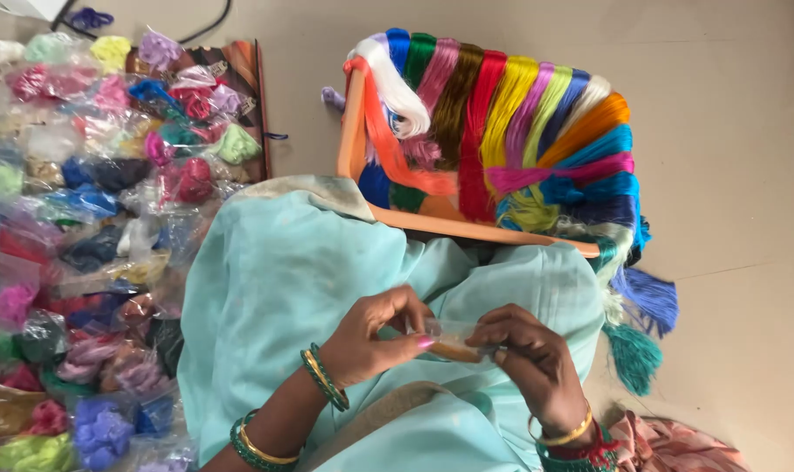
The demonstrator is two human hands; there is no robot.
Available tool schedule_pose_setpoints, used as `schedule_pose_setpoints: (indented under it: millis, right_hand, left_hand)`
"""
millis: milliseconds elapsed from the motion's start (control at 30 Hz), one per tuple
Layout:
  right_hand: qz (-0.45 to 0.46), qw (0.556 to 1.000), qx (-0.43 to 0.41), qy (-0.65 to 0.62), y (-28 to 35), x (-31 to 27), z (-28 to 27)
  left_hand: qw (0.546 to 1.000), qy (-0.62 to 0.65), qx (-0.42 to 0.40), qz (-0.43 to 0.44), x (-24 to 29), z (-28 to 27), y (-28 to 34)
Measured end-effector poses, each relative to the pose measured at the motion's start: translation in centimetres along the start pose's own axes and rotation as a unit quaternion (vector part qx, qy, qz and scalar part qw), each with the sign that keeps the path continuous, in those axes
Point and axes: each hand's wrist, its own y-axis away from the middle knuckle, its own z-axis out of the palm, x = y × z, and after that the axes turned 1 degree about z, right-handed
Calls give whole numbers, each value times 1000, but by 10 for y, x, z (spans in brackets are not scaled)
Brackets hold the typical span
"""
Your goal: The person handles bunches of colorful yarn by hand, removing them from plastic bags and smoothing them out.
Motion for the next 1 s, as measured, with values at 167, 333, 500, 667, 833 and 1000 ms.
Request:
schedule_pose_setpoints:
  millis: [167,333,500,667,833,1000]
  right_hand:
    - [-42,979,-47,192,-2,-20,21]
    - [7,954,16,300,0,-10,22]
    - [-59,914,-18,401,-4,-2,28]
    - [-128,901,-16,415,-2,36,9]
    - [-109,709,163,677,-10,66,-39]
    - [-87,705,142,690,-14,87,-48]
  left_hand:
    - [964,-258,14,-66,17,14,-7]
    - [878,-456,23,139,-8,18,-1]
    - [854,-500,-9,146,15,13,5]
    - [816,-512,129,236,11,-94,65]
    - [456,-753,450,-149,64,-182,266]
    - [537,-692,468,-115,76,-180,301]
